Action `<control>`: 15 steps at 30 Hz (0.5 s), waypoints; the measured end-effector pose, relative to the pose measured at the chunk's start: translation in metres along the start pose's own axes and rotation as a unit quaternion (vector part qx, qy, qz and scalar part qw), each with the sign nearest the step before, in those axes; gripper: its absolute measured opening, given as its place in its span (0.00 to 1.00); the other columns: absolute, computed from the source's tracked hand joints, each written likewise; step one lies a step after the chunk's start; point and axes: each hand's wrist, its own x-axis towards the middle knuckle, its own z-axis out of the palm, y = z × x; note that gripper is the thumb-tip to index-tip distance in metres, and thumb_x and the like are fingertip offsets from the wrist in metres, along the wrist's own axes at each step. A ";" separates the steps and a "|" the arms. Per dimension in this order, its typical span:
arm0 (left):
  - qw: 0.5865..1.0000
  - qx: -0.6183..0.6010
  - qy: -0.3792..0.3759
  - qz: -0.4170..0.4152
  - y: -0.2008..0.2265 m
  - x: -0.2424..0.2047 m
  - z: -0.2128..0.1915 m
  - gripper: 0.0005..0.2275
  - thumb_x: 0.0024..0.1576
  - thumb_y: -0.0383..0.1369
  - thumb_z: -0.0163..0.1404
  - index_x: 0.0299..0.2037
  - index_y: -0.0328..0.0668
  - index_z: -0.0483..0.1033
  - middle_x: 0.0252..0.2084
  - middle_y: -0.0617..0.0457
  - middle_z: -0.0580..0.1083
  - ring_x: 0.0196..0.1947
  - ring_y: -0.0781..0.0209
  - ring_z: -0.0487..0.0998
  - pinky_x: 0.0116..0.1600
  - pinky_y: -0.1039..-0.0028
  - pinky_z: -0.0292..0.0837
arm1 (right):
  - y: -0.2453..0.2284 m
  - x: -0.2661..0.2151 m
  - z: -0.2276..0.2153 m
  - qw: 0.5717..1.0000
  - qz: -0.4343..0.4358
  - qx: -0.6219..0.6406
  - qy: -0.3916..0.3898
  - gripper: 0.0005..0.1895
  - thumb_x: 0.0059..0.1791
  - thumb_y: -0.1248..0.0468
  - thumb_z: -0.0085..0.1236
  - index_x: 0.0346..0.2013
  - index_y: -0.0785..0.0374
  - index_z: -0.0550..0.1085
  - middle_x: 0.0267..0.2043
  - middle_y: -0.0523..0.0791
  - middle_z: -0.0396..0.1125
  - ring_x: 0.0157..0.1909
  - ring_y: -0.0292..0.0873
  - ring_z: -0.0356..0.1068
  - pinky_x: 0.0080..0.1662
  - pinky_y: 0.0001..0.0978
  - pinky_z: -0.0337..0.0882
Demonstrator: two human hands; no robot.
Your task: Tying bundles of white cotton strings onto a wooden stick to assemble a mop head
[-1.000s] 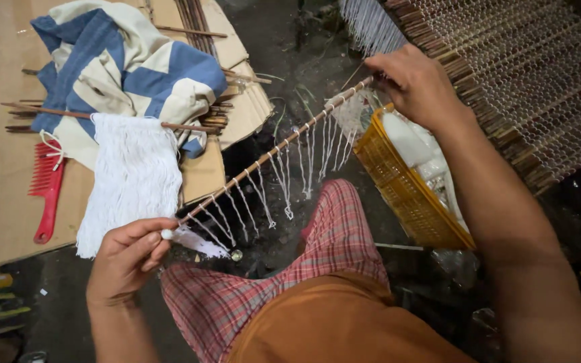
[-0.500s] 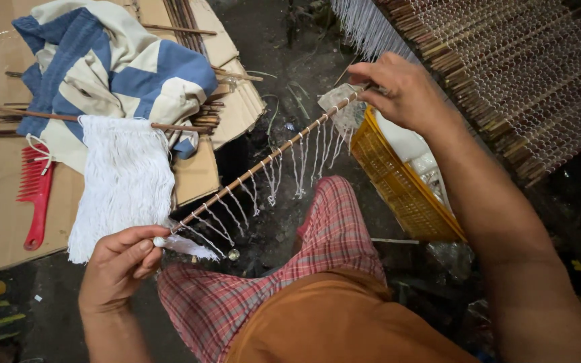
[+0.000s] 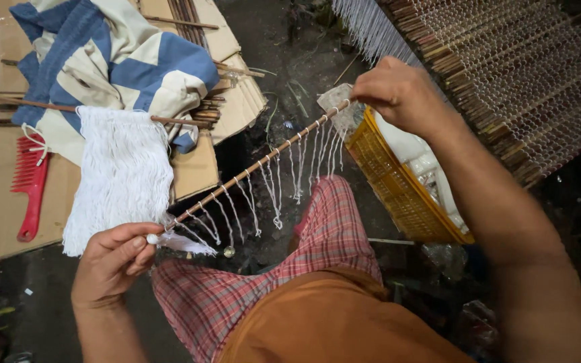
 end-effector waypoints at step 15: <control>0.972 0.143 0.188 -0.005 0.001 0.002 0.014 0.09 0.63 0.30 0.53 0.29 0.41 0.71 0.22 0.61 0.62 0.22 0.76 0.63 0.27 0.89 0.58 | -0.018 -0.012 -0.004 0.967 -0.131 -0.090 -0.199 0.20 0.52 0.70 0.52 0.58 0.56 0.74 0.48 0.48 0.70 0.47 0.55 0.68 0.45 0.47 0.68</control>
